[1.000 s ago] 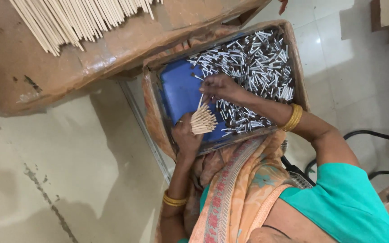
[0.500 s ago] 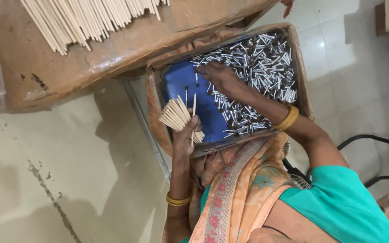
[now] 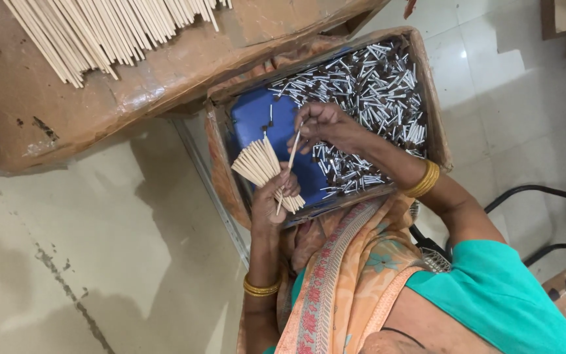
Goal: Assembling small brushes by dipping stick ends into a liquid and attaching metal ferrules.
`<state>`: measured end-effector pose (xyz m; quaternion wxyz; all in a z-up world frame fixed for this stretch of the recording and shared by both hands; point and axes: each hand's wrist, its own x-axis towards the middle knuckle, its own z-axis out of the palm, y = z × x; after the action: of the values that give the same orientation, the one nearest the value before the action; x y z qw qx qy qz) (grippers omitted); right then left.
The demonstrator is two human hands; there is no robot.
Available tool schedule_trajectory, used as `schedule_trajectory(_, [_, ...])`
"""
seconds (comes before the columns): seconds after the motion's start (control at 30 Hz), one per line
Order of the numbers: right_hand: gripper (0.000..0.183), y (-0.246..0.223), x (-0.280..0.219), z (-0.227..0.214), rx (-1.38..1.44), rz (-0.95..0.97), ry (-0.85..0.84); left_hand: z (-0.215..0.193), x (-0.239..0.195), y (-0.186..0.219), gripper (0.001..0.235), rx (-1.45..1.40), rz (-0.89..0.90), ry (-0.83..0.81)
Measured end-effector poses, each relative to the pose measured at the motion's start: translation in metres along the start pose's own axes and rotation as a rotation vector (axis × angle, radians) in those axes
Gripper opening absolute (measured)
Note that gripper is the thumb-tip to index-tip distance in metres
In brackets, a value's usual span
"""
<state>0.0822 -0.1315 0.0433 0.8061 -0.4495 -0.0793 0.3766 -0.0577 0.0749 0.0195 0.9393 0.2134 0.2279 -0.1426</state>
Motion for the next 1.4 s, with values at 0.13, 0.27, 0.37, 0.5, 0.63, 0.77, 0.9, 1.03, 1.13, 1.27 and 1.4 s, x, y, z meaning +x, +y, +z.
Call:
schedule_trajectory(0.13, [0.011,-0.001,0.001,-0.004,-0.191,-0.056,-0.090,0.005,0.003,-0.001,0.022,0.445,0.193,0.079])
schedule_trajectory(0.27, [0.014,0.009,0.025,0.004,-0.356,0.101,0.040,0.005,-0.010,0.005,0.025,1.179,0.565,0.154])
schedule_trajectory(0.37, [0.022,0.011,0.046,0.020,-1.127,-0.084,0.060,-0.001,-0.018,0.003,0.026,1.344,0.691,0.169])
schedule_trajectory(0.5, [0.028,0.026,0.073,0.007,-2.113,-0.763,-0.246,-0.017,-0.018,0.001,0.025,0.824,0.314,0.322])
schedule_trajectory(0.63, [0.019,0.025,0.060,0.004,-2.029,-0.398,-0.171,0.000,-0.018,0.013,0.032,0.517,0.246,0.257])
schedule_trajectory(0.77, [0.017,0.014,0.031,0.007,-0.897,-0.210,0.121,0.000,-0.006,0.010,0.032,0.322,0.208,0.111])
schedule_trajectory(0.9, [0.013,0.010,0.016,0.007,-0.090,-0.022,0.124,-0.004,-0.001,0.003,0.027,0.122,0.150,0.030])
schedule_trajectory(1.03, [0.010,0.003,0.012,0.010,0.010,-0.011,0.089,-0.001,-0.005,0.002,0.024,0.133,0.152,0.036])
schedule_trajectory(1.13, [0.009,0.003,0.011,0.004,-0.134,0.027,0.090,0.001,-0.007,0.001,0.023,0.334,0.209,0.056])
schedule_trajectory(1.27, [0.011,0.014,0.009,-0.002,-0.261,-0.062,-0.010,0.005,-0.009,0.001,0.023,0.942,0.565,0.003])
schedule_trajectory(1.4, [0.015,0.011,0.031,0.001,-0.694,0.111,0.063,0.013,-0.022,0.006,0.025,1.545,0.787,0.086])
